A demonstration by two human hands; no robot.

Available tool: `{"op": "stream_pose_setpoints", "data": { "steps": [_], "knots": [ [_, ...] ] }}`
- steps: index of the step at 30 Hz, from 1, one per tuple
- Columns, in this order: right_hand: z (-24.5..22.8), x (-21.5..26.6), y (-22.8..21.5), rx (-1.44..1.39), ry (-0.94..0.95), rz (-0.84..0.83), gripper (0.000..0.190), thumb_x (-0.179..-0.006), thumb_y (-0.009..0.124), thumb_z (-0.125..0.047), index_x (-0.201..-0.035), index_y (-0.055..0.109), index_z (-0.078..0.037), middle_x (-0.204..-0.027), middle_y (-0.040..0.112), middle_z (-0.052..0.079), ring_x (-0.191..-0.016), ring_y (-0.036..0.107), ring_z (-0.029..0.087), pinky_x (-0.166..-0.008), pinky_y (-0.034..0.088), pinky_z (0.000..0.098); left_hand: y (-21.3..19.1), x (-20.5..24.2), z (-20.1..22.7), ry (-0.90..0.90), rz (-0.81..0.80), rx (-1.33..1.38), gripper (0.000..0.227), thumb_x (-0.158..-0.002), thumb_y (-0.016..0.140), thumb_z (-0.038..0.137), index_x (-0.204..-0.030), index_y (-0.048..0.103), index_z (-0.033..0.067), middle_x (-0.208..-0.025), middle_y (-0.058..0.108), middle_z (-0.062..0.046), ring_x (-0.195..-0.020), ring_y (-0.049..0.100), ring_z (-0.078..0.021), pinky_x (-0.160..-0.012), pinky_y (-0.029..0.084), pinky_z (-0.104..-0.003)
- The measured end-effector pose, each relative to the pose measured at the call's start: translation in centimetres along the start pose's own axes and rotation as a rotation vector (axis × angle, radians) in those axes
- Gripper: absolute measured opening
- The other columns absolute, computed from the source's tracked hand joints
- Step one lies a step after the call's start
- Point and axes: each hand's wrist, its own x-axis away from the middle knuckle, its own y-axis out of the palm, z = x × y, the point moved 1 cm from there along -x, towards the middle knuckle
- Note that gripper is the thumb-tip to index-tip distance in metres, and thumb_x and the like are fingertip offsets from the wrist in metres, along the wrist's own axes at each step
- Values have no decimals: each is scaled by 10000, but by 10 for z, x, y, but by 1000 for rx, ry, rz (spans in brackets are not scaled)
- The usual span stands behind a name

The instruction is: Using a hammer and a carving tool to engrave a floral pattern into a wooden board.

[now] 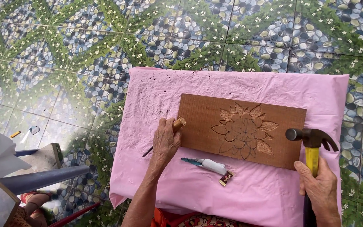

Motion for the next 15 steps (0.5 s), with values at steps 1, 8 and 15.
{"op": "stream_pose_setpoints", "data": {
  "steps": [1, 8, 15],
  "knots": [
    [3, 0, 3, -33, 15, -33, 220, -1005, 688, -131, -1131, 563, 0, -500, 439, 123, -344, 381, 212, -341, 348, 356, 2, -1, -2, 6, -23, 11, 422, -915, 659, 269, -1316, 584, 160, -1134, 557, -150, -929, 629, -416, -777, 504, -537],
    [4, 1, 7, 52, 22, -54, 251, -990, 706, -152, -890, 511, -28, -452, 446, 109, -334, 385, 201, -359, 352, 357, 5, -6, -7, 53, -17, 28, 400, -859, 690, 253, -1245, 640, 161, -1012, 600, -123, -932, 615, -373, -781, 494, -499],
    [9, 5, 11, -83, 22, -64, 213, -959, 684, -80, -875, 495, -29, -437, 432, 110, -314, 364, 202, -336, 316, 331, 13, -21, -12, 29, 71, 81, 231, -829, 674, 220, -1039, 702, 129, -951, 638, -102, -844, 636, -357, -756, 480, -489]
  ]
}}
